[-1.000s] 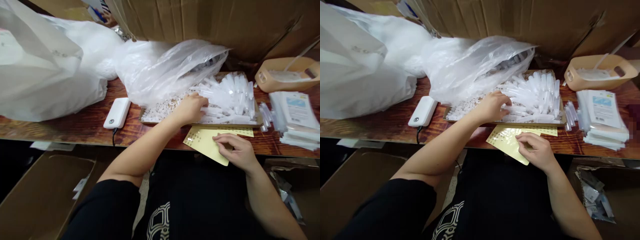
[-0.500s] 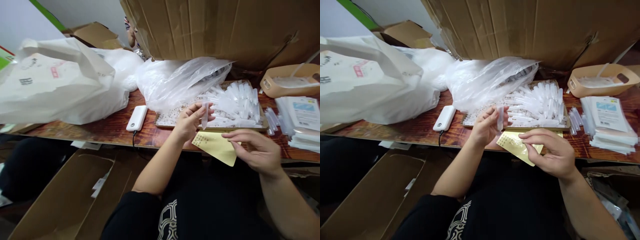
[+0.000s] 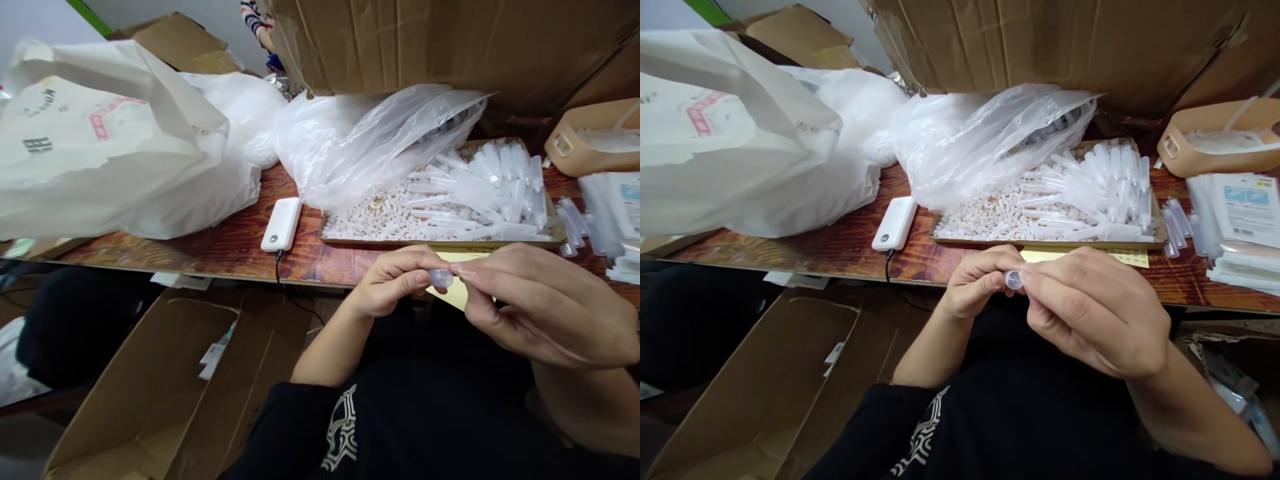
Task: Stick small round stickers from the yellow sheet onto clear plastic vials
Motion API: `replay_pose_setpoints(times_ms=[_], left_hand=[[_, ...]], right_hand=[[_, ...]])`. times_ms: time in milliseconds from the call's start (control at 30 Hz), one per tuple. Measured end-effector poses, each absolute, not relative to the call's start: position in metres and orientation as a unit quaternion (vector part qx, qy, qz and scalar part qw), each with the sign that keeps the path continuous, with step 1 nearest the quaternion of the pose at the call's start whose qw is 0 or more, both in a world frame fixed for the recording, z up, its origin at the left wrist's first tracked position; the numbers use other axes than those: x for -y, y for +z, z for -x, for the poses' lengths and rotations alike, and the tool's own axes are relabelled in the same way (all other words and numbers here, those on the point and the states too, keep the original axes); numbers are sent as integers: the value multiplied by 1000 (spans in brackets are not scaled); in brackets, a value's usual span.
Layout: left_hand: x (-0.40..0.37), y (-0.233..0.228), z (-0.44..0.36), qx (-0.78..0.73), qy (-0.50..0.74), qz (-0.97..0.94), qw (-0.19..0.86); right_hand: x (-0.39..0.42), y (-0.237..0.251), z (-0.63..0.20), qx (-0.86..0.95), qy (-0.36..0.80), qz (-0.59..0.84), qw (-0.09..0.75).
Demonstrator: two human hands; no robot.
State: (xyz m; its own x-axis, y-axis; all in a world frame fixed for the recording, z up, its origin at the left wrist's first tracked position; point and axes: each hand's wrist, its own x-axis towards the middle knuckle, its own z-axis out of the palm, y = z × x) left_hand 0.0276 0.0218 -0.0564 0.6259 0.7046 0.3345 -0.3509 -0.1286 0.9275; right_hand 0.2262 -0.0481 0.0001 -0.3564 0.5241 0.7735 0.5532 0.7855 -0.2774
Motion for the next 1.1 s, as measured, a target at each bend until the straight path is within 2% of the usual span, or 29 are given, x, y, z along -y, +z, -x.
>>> replay_pose_setpoints(times_ms=[167, 433, 633, 1100], left_hand=[[-22, -58, -24, -158, 414, -665, 601], [-23, -54, -24, -152, 419, -675, 588], [-18, -47, -30, -182, 415, -663, 596], [-16, -36, -47, -124, 403, -697, 580]], right_hand=[[56, 3, -228, 856, -21, 304, 417], [52, -20, -239, 868, -22, 293, 402], [50, -22, -240, 850, -8, 297, 435], [61, -12, -257, 852, -73, 292, 429]])
